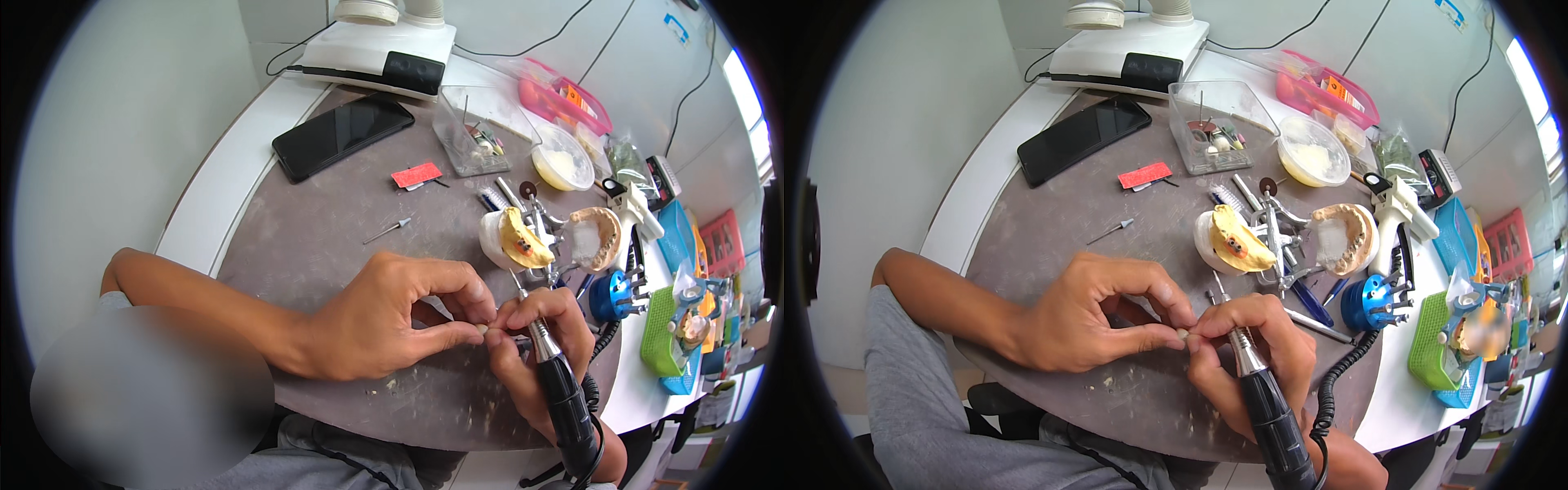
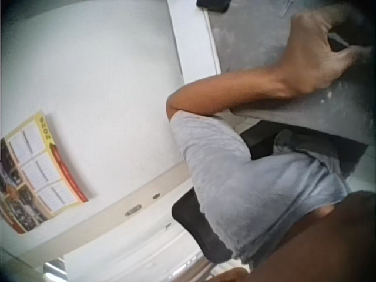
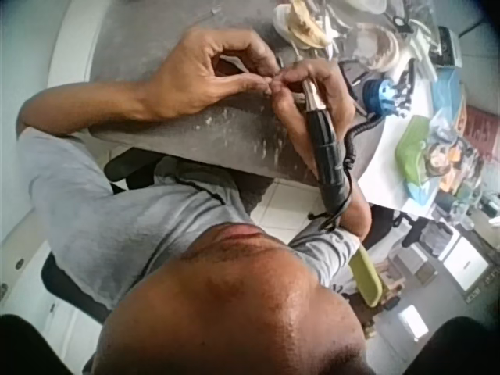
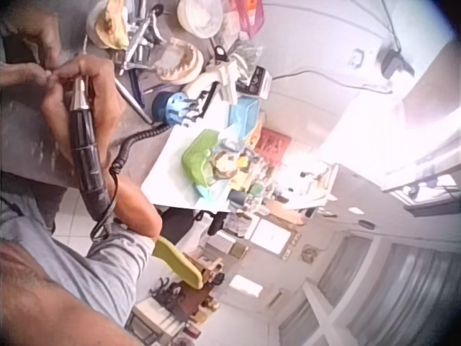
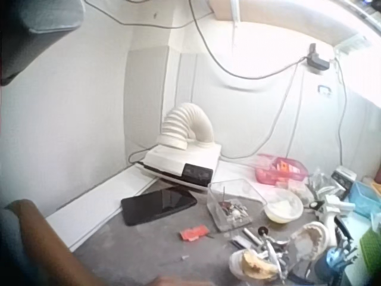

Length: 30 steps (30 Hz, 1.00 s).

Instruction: The person uses a rotary tool to sand a dental crown by hand, periodically testing the fit on a dental model and picking up small prosthetic components.

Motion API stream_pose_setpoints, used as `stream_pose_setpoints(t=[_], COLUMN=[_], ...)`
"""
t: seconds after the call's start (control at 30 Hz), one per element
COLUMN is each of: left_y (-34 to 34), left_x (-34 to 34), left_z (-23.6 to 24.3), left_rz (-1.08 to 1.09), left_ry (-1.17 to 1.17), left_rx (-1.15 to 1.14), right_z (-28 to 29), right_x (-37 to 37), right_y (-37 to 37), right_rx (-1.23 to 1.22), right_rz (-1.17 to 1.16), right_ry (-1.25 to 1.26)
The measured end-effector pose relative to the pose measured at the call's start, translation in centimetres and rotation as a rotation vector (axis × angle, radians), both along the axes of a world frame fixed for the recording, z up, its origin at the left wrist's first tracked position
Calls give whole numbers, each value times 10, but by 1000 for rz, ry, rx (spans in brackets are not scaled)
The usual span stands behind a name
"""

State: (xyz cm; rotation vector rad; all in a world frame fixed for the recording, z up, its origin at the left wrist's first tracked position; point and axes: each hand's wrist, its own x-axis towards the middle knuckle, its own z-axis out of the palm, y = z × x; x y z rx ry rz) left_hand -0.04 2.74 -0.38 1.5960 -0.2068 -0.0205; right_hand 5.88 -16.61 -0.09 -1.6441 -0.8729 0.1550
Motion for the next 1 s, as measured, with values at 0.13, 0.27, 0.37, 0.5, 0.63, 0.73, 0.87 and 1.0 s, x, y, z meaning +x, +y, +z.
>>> stream_pose_setpoints(t=[0.13, 0.27, 0.37, 0.5, 0.63, 0.73, 0.87, 1.0], left_y=[2, 0, 3, 7, 5, 5, 6, 4], left_x=[4, 11, 11, 9, 11, 10, 11, 10], left_z=[-5, -8, -9, -6, -6, -3, -4, -3], left_rz=[-17, -43, -52, -45, -57, -51, -59, -42], left_ry=[101, 105, 148, 149, 155, 197, 217, 196], left_rx=[-131, -247, -243, -253, -277, -305, -313, -304], right_z=[1, 13, 9, 14, 10, 7, 1, 2], right_x=[-3, 5, 8, 0, -1, 2, 3, 3], right_y=[0, -17, -19, -15, -11, -11, -9, -7], right_rx=[76, -33, -86, -116, 2, 113, 173, 212], right_rz=[-65, -30, 1, -14, 13, 46, 49, 36], right_ry=[40, -84, -111, -56, 144, 151, 152, 134])
